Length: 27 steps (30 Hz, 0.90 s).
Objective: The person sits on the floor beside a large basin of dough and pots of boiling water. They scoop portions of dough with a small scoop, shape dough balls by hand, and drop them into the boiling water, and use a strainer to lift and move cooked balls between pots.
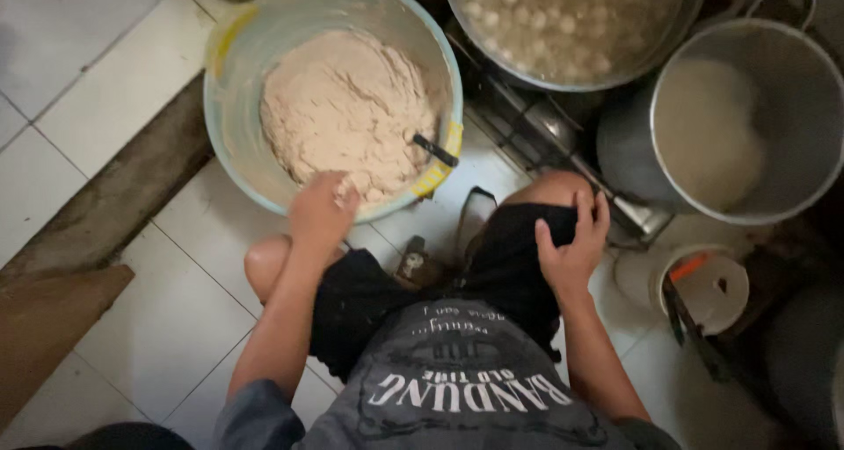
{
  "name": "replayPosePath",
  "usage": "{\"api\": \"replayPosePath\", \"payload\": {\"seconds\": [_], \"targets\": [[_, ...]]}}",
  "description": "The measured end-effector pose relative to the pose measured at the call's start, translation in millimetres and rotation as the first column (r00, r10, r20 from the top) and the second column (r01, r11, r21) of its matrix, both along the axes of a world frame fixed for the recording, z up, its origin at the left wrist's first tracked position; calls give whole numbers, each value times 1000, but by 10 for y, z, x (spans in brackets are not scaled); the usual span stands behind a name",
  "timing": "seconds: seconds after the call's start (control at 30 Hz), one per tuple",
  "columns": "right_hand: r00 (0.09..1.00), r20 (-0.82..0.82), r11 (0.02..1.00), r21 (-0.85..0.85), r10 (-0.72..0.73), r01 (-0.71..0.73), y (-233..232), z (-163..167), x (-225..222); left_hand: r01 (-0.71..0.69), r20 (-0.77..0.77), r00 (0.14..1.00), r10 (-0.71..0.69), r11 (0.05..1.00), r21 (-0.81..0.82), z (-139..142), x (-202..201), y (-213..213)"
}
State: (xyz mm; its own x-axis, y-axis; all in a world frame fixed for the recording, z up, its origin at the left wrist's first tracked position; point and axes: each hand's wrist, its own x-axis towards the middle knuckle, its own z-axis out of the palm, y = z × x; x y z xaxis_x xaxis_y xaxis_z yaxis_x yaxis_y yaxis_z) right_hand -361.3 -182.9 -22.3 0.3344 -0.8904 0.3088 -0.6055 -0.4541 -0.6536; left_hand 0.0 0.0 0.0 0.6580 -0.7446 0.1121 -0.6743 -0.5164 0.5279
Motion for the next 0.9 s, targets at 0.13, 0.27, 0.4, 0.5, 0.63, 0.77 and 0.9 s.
{"api": "replayPosePath", "payload": {"seconds": [0.13, 0.27, 0.4, 0.5, 0.63, 0.77, 0.9], "targets": [[987, 126, 994, 72, -97, 88, -211, -113, -136, 39, 35, 999, -32, 970, -241, -405, 431, -179], [915, 178, 932, 74, -363, 355, -329, -158, -665, -7, -35, 999, 1, 982, -189, -535, 546, -210], [811, 304, 812, -164, -499, 561, -303, 36, -1804, -65, -182, 983, 34, 984, -169, -552, 527, -215], [366, 645, 598, 180, -671, 781, -153, 291, -2667, -72, -168, 985, 47, 988, -140, -572, 550, -359], [-146, 923, 838, 384, -356, 387, 387, 348, -3181, -23, -106, 994, 6, 987, -159, -556, 536, -493], [280, 942, 854, 13, -185, 521, 904, 311, -3319, -59, -153, 988, 25, 973, -223, -552, 535, -457], [-160, 771, 225, 368, -616, 902, 990, 461, -3527, -72, -212, 977, 16, 962, -263, -528, 489, -577]]}}
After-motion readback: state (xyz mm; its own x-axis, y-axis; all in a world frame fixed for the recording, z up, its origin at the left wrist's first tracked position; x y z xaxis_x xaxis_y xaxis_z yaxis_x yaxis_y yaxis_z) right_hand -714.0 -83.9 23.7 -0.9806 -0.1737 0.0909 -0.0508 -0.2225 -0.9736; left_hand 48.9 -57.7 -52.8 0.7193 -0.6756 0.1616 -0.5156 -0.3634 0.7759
